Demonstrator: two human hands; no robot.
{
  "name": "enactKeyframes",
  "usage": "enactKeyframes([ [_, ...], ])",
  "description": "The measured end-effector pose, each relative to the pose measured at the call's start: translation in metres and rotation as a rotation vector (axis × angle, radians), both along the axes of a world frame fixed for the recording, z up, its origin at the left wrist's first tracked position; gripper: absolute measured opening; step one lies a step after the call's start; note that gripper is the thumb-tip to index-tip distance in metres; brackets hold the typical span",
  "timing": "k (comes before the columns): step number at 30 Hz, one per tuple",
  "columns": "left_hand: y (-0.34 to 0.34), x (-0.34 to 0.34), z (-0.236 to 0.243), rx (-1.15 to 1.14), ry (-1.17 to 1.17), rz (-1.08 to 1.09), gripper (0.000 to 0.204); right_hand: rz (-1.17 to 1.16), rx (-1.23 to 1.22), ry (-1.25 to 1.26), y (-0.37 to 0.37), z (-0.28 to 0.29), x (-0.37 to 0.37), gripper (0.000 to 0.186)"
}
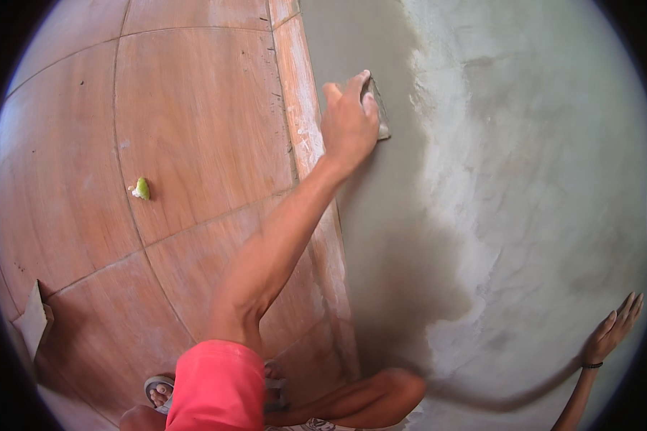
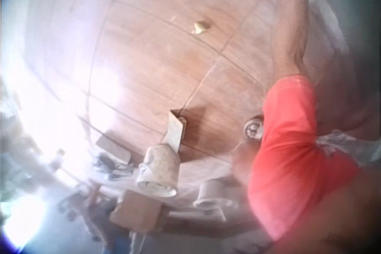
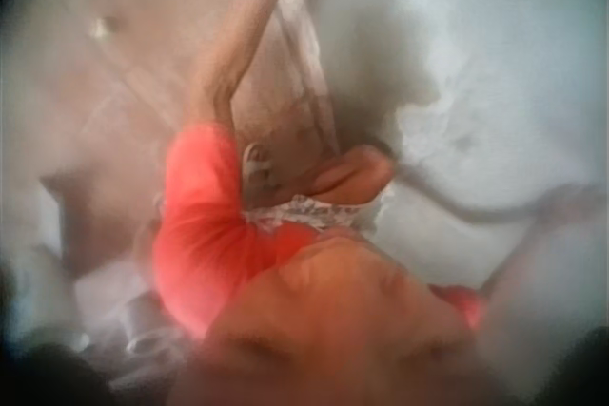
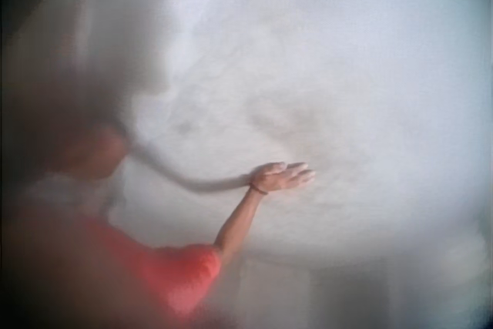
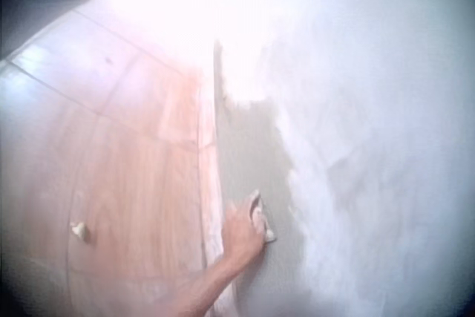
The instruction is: The person applies a wet plaster-like substance to a wall using a small trowel, smoothing it along the edge where the wall meets a tiled floor. The person briefly pauses to scoop more material from a bucket before continuing to spread and smooth the surface.
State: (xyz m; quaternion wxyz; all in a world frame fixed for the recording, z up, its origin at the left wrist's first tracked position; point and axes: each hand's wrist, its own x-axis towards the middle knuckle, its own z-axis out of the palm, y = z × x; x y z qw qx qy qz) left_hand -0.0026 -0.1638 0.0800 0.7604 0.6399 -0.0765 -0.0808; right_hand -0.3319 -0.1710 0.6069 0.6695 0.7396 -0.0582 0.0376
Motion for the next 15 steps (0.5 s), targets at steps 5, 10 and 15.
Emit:
enactKeyframes([
  [5,0.001,-0.079,0.039,-0.028,-0.050,-0.146,0.043,-0.006,-0.019,0.028,0.002,-0.002,-0.002,0.049],
  [10,0.034,-0.200,0.036,-0.148,-0.313,-0.305,0.050,0.009,0.004,0.015,0.004,-0.009,-0.001,0.048],
  [15,0.020,-0.089,-0.004,-0.013,0.000,-0.092,0.040,-0.005,-0.007,0.003,0.009,-0.006,0.001,0.048],
])
